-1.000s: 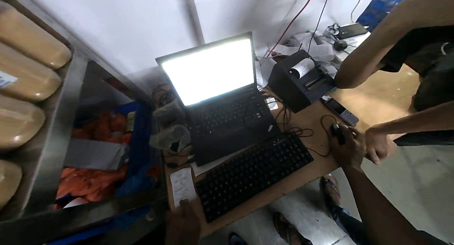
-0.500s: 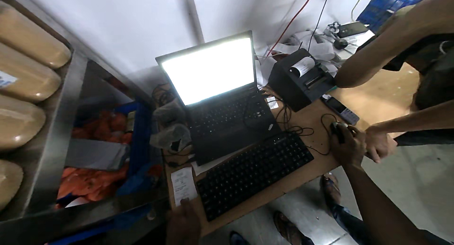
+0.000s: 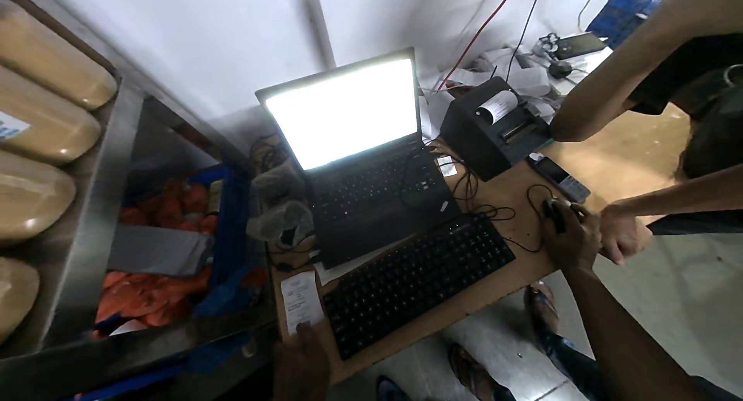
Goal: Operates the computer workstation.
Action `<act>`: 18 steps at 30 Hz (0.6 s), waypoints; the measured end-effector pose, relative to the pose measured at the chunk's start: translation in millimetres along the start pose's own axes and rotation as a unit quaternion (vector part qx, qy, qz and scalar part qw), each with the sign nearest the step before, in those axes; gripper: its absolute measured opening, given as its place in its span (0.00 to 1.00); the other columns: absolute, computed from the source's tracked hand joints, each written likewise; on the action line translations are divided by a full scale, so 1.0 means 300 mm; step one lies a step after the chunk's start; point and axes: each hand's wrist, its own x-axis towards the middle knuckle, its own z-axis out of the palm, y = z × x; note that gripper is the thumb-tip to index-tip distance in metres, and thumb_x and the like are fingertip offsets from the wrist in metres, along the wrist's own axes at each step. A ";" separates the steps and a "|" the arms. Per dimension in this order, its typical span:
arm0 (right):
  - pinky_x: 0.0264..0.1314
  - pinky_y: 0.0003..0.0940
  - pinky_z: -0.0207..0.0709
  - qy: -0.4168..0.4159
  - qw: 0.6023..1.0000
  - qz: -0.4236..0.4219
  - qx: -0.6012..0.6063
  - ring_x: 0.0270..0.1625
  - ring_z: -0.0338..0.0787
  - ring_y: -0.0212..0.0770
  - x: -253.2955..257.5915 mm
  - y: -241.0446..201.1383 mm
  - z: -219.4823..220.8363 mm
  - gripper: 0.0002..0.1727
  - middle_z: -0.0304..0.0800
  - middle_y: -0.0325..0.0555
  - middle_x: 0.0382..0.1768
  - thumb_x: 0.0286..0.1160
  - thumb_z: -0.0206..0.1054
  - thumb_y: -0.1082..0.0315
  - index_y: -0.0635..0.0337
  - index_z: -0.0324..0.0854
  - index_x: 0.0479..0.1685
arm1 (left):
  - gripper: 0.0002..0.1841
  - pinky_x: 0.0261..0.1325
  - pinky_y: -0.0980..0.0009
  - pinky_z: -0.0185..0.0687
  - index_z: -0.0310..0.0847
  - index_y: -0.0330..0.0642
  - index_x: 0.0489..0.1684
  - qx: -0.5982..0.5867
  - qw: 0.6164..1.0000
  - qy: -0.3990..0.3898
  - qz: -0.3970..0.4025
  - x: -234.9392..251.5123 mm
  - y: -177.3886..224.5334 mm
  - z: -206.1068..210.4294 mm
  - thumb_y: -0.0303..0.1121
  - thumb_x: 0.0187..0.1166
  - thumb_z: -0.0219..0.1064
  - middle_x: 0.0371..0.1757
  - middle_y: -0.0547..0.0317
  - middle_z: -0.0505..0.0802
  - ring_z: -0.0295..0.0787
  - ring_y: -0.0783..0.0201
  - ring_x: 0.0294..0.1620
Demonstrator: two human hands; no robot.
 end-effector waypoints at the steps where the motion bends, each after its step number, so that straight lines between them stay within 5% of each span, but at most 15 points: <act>1: 0.65 0.76 0.72 0.003 1.000 -0.001 0.002 0.70 0.79 0.78 -0.001 -0.002 0.000 0.23 0.78 0.75 0.71 0.76 0.63 0.61 0.61 0.85 0.67 | 0.40 0.67 0.39 0.83 0.67 0.30 0.82 0.002 1.000 -0.001 0.001 -0.001 0.000 -0.001 0.61 0.90 0.47 0.64 0.33 0.91 0.90 0.38 0.66; 6: 0.67 0.76 0.71 -0.006 1.000 0.029 0.004 0.71 0.79 0.77 -0.001 0.001 -0.004 0.27 0.77 0.74 0.72 0.74 0.67 0.59 0.63 0.81 0.72 | 0.40 0.68 0.39 0.82 0.63 0.29 0.85 0.013 1.000 -0.019 0.000 -0.002 0.006 -0.011 0.60 0.90 0.47 0.68 0.32 0.88 0.88 0.38 0.69; 18: 0.65 0.78 0.70 0.003 1.000 0.015 0.021 0.70 0.79 0.79 -0.004 -0.009 -0.011 0.23 0.78 0.75 0.71 0.72 0.67 0.63 0.64 0.85 0.65 | 0.39 0.69 0.40 0.82 0.64 0.28 0.84 -0.002 1.000 -0.014 0.009 -0.003 0.005 -0.015 0.58 0.90 0.48 0.66 0.32 0.89 0.88 0.38 0.68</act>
